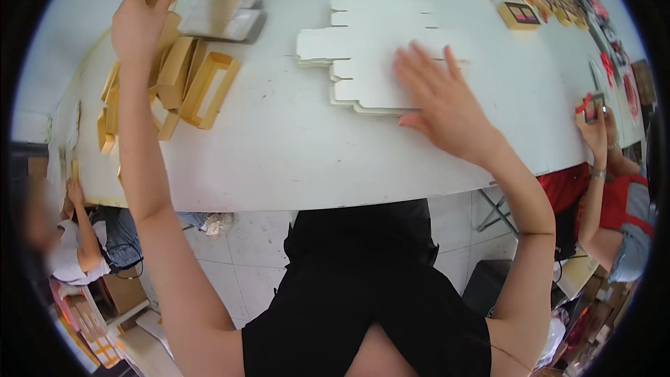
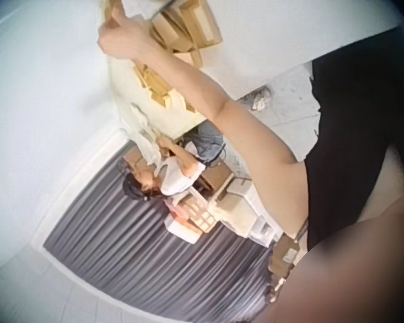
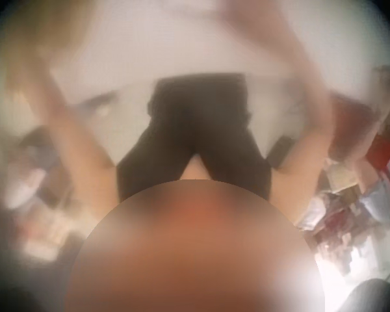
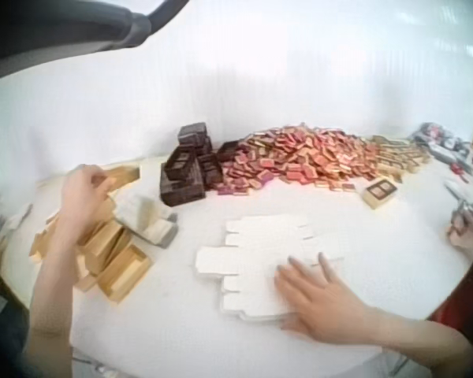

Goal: The person folds flat cardboard pieces into small rectangular boxes and places them on the table. They then pick up black plastic trays and insert them into the assembled boxes. The person stacks the completed boxes on the table.

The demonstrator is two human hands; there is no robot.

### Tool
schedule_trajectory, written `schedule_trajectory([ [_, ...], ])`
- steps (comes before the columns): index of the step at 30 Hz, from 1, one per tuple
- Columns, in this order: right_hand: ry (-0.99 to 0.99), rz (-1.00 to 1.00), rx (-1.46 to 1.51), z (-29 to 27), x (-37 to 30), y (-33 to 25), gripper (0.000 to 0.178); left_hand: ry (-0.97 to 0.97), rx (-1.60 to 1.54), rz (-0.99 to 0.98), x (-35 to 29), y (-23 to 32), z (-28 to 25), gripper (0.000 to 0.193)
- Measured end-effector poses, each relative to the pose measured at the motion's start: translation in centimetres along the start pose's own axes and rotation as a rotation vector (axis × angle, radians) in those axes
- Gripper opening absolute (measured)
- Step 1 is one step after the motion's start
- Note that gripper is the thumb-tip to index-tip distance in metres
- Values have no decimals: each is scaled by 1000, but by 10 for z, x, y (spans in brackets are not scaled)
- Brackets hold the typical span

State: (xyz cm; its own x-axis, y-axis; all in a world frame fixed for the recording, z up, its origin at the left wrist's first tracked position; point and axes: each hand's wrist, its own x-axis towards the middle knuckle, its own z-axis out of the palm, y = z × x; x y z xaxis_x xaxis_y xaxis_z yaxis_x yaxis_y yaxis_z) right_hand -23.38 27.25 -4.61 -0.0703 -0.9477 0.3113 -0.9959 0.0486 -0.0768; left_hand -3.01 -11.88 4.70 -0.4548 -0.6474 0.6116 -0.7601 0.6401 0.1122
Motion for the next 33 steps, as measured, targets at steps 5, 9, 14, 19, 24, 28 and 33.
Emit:
schedule_trajectory([
  [5, 93, -47, -45, 15, -11, -4, 47, 187, -20, 627, -27, 40, 19, 43],
  [9, 94, -52, -10, 9, -14, -1, 41, -371, -563, 749, -101, 125, 6, 42],
  [14, -47, -1, 180, -12, -9, 4, 39, -713, -610, 903, -143, 156, 1, 43],
  [19, -41, 32, 315, -20, -5, 11, 32, -876, -515, 939, -121, 169, -7, 35],
  [24, 13, 151, 428, -33, 9, 19, 14, -1001, -686, 702, -101, 181, -16, 19],
  [28, 121, 282, 417, -24, 23, 26, 11, -800, -927, 516, -115, 182, 7, 18],
  [33, 597, -221, -181, -5, 28, 23, 20, -778, -1186, 131, -113, 187, 28, 21],
])
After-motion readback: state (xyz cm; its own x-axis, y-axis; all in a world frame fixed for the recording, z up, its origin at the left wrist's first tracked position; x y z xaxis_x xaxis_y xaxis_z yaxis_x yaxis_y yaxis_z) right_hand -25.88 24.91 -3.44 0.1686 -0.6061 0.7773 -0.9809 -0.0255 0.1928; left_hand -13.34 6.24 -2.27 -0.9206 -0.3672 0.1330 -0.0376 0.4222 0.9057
